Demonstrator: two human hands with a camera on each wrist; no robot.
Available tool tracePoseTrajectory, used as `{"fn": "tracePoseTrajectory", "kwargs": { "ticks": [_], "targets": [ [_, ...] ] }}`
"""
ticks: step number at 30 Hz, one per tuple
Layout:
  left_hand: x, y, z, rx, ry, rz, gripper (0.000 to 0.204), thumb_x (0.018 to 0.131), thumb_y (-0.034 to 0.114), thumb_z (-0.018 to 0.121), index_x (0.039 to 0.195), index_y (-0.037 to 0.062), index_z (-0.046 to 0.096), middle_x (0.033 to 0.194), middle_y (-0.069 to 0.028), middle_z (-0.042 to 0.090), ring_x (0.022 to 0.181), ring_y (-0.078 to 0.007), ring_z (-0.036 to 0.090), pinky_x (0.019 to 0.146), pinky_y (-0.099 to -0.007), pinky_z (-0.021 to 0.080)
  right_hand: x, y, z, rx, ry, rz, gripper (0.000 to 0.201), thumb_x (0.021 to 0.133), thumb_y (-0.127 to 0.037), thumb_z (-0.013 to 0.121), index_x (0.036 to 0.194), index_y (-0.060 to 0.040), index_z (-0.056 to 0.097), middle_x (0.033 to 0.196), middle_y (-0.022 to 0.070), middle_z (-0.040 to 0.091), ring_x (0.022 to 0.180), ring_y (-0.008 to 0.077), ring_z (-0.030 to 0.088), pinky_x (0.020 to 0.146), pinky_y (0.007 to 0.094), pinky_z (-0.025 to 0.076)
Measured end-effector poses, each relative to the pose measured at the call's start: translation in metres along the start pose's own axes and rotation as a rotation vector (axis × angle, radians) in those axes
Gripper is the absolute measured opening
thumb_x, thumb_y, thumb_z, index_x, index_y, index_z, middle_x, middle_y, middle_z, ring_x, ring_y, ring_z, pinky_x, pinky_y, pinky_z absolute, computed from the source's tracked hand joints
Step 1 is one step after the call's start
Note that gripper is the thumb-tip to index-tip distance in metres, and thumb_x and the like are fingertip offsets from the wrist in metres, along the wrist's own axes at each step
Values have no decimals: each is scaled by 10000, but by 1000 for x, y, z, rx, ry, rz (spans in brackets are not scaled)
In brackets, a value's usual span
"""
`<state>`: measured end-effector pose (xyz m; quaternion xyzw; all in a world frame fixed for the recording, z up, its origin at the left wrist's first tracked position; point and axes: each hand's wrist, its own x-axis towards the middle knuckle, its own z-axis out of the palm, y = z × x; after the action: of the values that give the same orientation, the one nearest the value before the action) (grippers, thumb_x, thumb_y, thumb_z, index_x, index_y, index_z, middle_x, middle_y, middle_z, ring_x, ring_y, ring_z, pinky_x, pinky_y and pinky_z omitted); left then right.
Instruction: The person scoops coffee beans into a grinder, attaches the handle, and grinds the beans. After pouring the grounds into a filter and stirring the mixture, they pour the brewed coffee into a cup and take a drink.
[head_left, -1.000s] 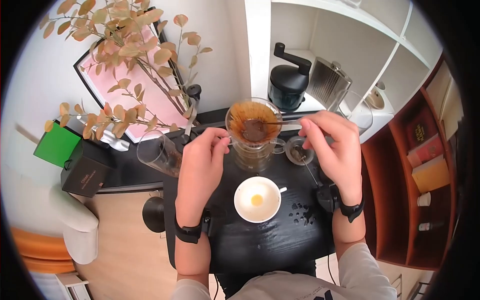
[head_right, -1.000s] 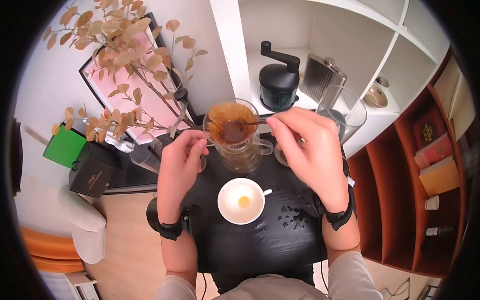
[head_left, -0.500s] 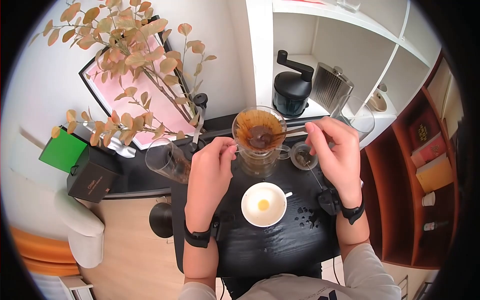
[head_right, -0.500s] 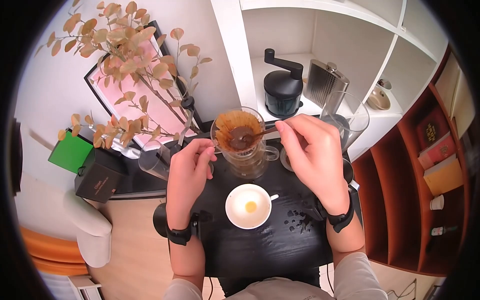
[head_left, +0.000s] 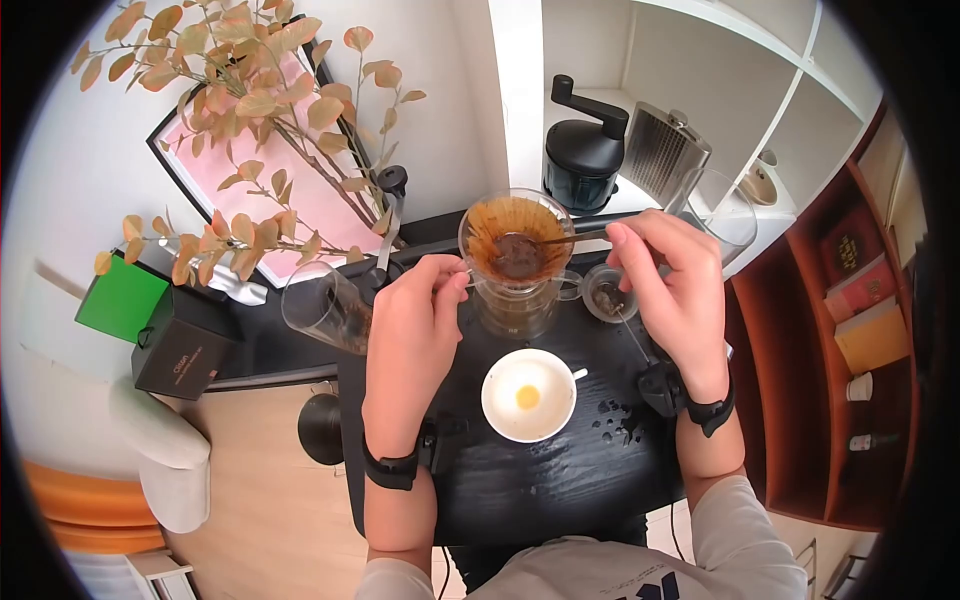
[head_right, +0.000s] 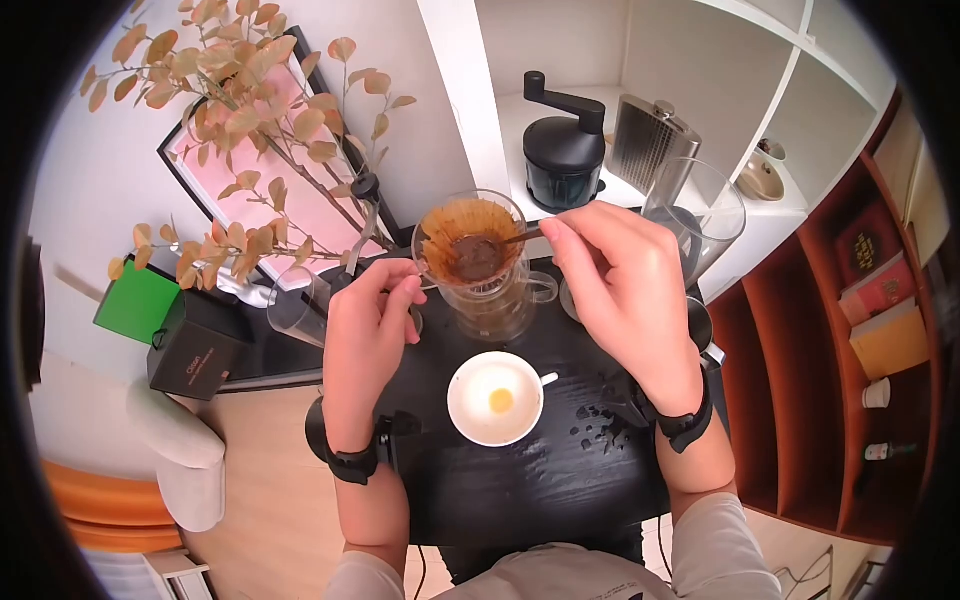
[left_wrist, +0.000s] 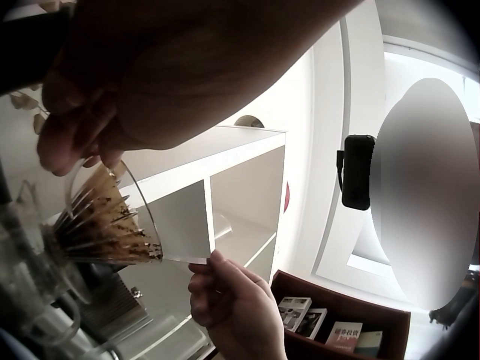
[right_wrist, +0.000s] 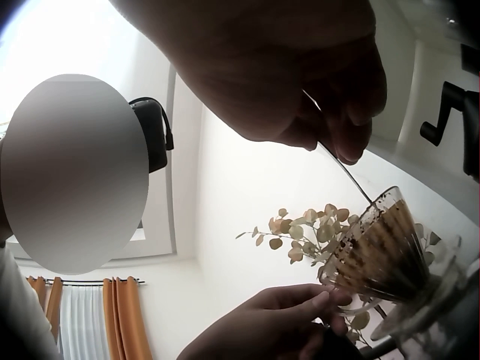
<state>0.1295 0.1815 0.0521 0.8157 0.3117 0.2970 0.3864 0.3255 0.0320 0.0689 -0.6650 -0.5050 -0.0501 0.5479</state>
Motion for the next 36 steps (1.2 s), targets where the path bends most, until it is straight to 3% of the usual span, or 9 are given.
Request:
{"fn": "tracePoseTrajectory", "kwargs": {
  "ticks": [7, 15, 24, 33, 36],
  "targets": [
    [-1, 4, 1, -6, 10, -12, 136, 1032, 58, 634, 1112, -36, 690, 827, -122, 737, 559, -176, 650, 553, -314, 517, -3, -4, -3, 16, -34, -5, 110, 973, -46, 716, 936, 56, 736, 692, 119, 626, 578, 218, 566, 558, 337, 430],
    [0, -1, 2, 34, 28, 21, 130, 1008, 42, 657, 1098, -46, 690, 884, -200, 749, 779, -324, 730, 719, -379, 563, -3, -3, -1, 43, -34, -32, 109, 969, -42, 719, 934, 60, 732, 697, 121, 623, 579, 222, 561, 558, 335, 428],
    [-1, -3, 2, 78, 37, 49, 139, 999, 46, 670, 1105, -42, 690, 876, -189, 737, 748, -344, 706, 702, -398, 550, -1, -5, -4, -66, -23, -35, 96, 965, -38, 723, 922, 46, 738, 697, 107, 617, 573, 199, 549, 543, 327, 419],
    [-1, -5, 3, 42, 51, 68, 158, 998, 35, 660, 1130, -47, 686, 966, -216, 741, 793, -376, 710, 712, -416, 560, -2, -6, -7, 63, -17, -39, 59, 934, -16, 748, 928, 42, 741, 714, 99, 629, 559, 184, 558, 531, 311, 426],
    [-1, -5, 3, 58, 49, 87, 158, 995, 33, 659, 1129, -45, 688, 998, -223, 740, 827, -384, 714, 729, -425, 561, -1, -8, -15, -93, -60, -103, 52, 921, -8, 754, 925, 42, 740, 707, 98, 624, 549, 188, 554, 530, 316, 426]
  ]
}}
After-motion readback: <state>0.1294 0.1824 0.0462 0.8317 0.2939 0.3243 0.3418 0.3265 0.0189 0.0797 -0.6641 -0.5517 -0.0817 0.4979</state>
